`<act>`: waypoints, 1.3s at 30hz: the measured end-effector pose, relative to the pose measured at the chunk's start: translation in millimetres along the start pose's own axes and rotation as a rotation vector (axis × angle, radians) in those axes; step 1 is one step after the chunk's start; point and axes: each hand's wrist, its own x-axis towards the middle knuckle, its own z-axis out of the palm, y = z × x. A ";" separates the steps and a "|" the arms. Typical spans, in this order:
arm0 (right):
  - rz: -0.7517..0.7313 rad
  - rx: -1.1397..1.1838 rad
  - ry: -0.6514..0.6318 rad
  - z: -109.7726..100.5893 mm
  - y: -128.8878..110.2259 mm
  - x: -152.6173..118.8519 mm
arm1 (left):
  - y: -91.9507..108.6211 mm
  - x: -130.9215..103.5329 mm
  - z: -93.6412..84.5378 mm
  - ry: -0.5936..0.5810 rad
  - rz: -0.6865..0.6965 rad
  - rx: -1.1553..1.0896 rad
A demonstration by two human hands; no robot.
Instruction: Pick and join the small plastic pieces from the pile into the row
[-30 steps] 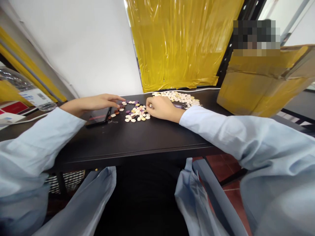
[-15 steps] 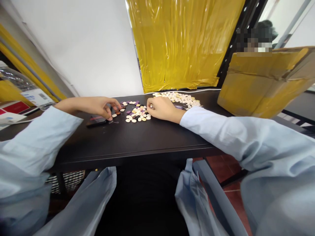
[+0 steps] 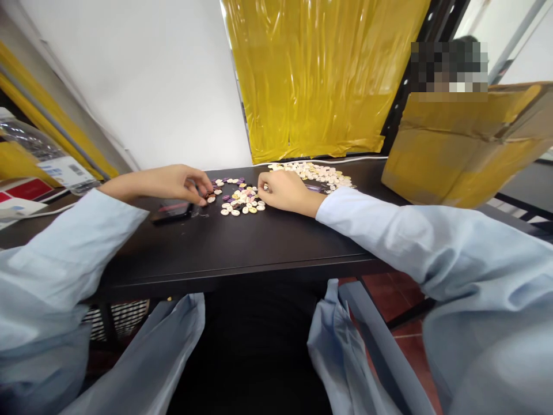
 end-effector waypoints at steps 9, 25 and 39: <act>-0.020 0.019 0.010 0.5 2.3 -0.2 | 4.1 -3.0 11.0 -0.006 0.043 0.075; -0.174 0.106 0.035 -2.5 -3.7 -4.7 | 63.7 -4.9 52.6 0.453 0.535 0.016; -0.377 0.074 0.033 3.8 1.7 -6.1 | 71.6 -4.7 67.4 0.473 0.577 -0.098</act>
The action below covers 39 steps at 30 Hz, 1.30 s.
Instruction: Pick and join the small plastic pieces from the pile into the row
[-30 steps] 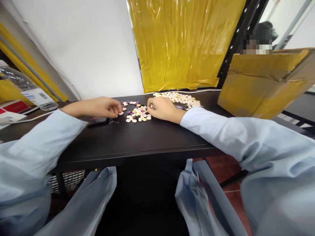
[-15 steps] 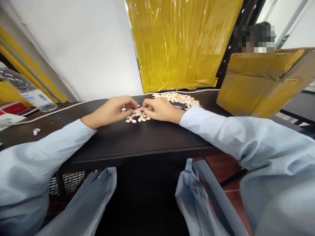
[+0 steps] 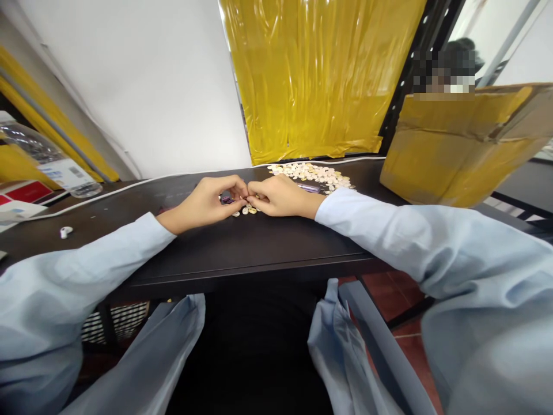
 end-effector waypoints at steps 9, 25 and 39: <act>0.071 -0.022 -0.010 -2.9 -3.2 1.9 | -4.4 -1.0 -2.8 -0.022 -0.017 0.034; 0.368 -0.141 -0.045 -2.9 0.4 7.3 | -20.8 -3.4 -27.0 -0.144 -0.328 0.421; 0.369 -0.121 -0.072 -4.6 -3.4 7.8 | -21.8 -7.3 -22.7 -0.308 -0.500 0.664</act>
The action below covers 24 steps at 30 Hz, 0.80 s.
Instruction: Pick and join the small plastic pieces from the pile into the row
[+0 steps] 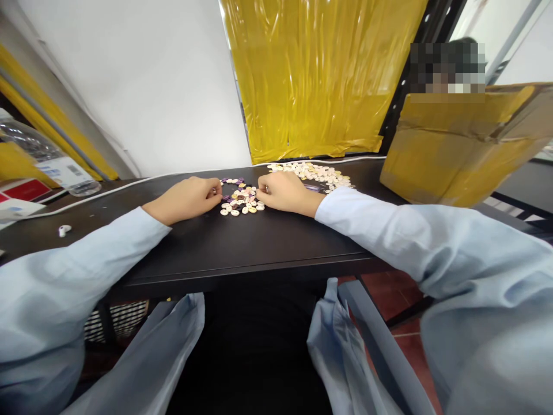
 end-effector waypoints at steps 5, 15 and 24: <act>-0.005 0.005 0.002 0.6 0.2 -0.1 | 1.5 0.8 1.3 0.016 0.020 0.021; -0.019 0.004 0.018 0.1 -0.3 -0.6 | 0.9 1.3 1.0 0.047 0.126 -0.112; -0.028 0.014 0.019 -0.5 -1.1 -0.8 | -0.4 4.2 5.4 0.213 0.131 -0.222</act>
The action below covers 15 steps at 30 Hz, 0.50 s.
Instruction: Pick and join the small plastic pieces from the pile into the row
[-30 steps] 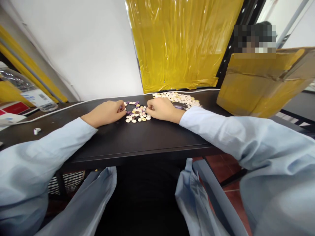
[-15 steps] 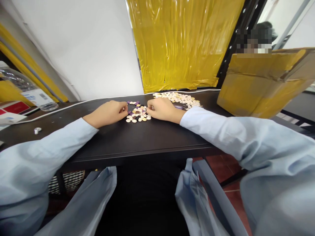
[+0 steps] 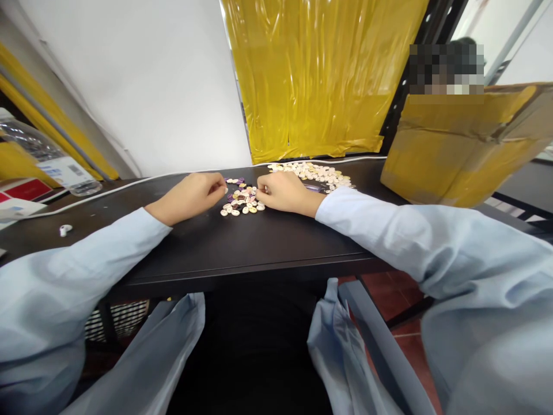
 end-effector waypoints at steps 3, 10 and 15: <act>-0.032 0.042 -0.005 -0.2 -0.3 -1.0 | 5.4 -0.3 -0.8 0.063 0.109 -0.194; -0.239 0.113 0.040 6.4 5.2 -3.3 | 25.9 -3.5 -3.5 0.086 0.333 -0.355; -0.354 0.150 0.112 10.1 9.2 -3.5 | 25.4 -3.2 -2.1 0.065 0.366 -0.384</act>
